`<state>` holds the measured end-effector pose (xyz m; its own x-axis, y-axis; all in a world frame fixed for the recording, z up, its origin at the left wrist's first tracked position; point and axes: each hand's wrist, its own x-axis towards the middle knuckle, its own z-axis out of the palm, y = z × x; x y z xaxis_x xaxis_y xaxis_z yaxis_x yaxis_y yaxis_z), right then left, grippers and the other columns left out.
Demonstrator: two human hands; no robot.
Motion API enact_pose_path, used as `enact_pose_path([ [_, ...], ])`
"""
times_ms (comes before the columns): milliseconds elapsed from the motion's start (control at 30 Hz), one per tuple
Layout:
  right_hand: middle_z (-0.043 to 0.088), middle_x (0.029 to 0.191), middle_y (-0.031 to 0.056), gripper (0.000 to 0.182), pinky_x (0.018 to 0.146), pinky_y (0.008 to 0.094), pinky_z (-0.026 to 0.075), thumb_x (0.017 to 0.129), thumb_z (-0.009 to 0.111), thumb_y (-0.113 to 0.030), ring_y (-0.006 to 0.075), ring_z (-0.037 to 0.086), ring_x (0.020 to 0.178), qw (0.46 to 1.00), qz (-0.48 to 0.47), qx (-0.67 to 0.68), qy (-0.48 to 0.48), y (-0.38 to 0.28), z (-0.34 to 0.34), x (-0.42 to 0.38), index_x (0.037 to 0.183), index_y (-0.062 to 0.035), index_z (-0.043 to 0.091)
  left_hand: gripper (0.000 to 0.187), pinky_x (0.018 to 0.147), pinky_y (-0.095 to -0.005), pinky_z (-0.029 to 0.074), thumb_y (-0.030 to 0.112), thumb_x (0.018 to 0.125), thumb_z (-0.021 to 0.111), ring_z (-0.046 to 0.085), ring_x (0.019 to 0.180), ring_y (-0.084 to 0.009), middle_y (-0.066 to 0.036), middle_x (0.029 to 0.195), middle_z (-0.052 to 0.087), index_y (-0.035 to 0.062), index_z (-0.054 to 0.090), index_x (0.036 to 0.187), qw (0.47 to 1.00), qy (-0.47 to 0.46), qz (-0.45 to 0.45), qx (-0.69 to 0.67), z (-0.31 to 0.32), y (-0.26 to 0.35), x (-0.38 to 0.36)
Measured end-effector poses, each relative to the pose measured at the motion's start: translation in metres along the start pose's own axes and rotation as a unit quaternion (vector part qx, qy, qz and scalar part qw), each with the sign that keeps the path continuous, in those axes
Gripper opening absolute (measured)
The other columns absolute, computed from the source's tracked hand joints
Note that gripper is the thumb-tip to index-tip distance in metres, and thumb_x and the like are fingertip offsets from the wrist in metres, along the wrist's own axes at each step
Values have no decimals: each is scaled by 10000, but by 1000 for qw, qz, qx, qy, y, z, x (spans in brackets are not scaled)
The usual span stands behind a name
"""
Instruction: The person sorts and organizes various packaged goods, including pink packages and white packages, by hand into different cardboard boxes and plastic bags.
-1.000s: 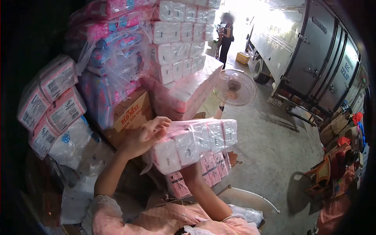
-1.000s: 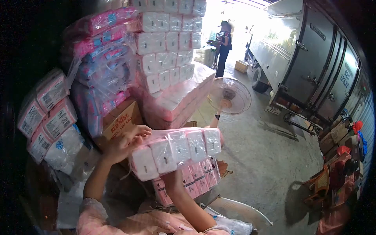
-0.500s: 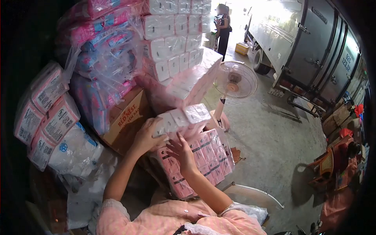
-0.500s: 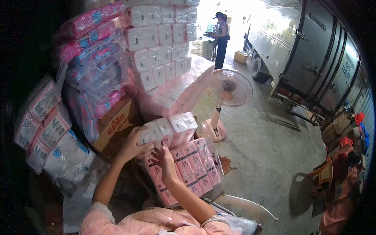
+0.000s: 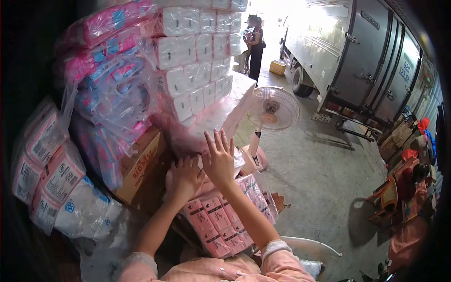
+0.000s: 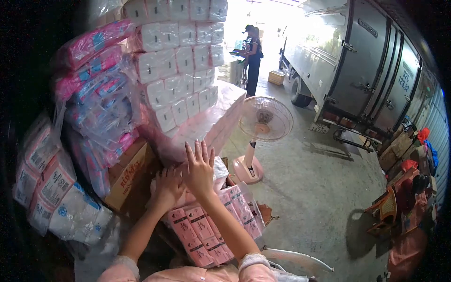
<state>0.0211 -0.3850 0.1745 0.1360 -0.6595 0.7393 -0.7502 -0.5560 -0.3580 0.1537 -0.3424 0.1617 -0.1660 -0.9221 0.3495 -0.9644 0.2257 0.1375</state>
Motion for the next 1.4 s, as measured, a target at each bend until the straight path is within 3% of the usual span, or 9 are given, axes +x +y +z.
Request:
enact_pose_path([
  [67,368,1407,220,551,1066,480,280,840,518,-124,426,363,1280,998,9,-45,-42,13,19,6,1374,-78,392,436,959,-537,354,323,884,479,485,1116,-337,-191,1184,525,45,518,1218,999,37,21,14,0,-4,2],
  [167,291,1454,211,604,1081,525,221,821,546,-147,433,328,1301,991,50,108,-54,16,29,2,1396,-109,366,393,963,-481,380,246,887,466,488,1106,-358,-195,1174,531,23,521,1205,997,14,-31,-73,2,-17,-1],
  [267,237,1454,271,693,1087,557,166,794,567,-181,459,290,1312,986,90,132,-47,6,36,-9,1421,-61,297,354,984,-479,353,210,911,437,484,1096,-384,-197,1171,542,12,527,1189,980,144,-84,-108,15,-14,-19],
  [367,191,1383,421,869,1100,541,135,757,581,-264,491,171,1344,984,155,-61,-60,-5,38,-13,1359,186,146,347,1000,-477,346,168,889,449,480,1100,-397,-192,1181,543,-2,530,1181,982,149,-94,-70,14,-12,-27],
  [467,209,1387,405,901,1107,532,113,762,584,-315,476,147,1356,969,204,-120,-72,-5,49,-13,1338,218,140,346,989,-477,349,164,875,466,481,1096,-399,-201,1151,555,1,539,1171,977,138,-105,-120,12,-14,-22],
  [700,275,1392,337,893,1102,531,141,771,585,-412,464,206,1338,960,233,-131,-81,-4,70,-2,1302,219,243,302,867,-446,429,164,846,488,545,953,-403,-244,998,591,-54,604,1020,951,143,-151,-228,39,-54,6],
  [967,348,1348,330,908,1086,550,170,746,598,-414,459,315,1280,961,230,-145,-53,-4,76,-2,1295,221,252,313,868,-443,432,195,859,480,557,962,-404,-253,993,603,-46,612,1010,957,104,-183,-199,55,-70,14],
  [1267,428,1290,320,906,1080,542,202,737,584,-381,439,410,1214,968,200,-118,-93,4,66,-27,1335,192,216,310,878,-456,417,168,869,457,541,972,-398,-247,1002,593,-38,566,1074,965,182,-99,-160,39,-35,-37],
  [1400,498,1233,280,706,1087,552,175,781,528,-366,436,404,1216,979,153,-109,-79,-18,47,-51,1262,139,418,326,892,-461,401,163,862,462,521,980,-390,-215,1018,579,-19,533,1124,961,223,-89,-138,41,-30,-71],
])
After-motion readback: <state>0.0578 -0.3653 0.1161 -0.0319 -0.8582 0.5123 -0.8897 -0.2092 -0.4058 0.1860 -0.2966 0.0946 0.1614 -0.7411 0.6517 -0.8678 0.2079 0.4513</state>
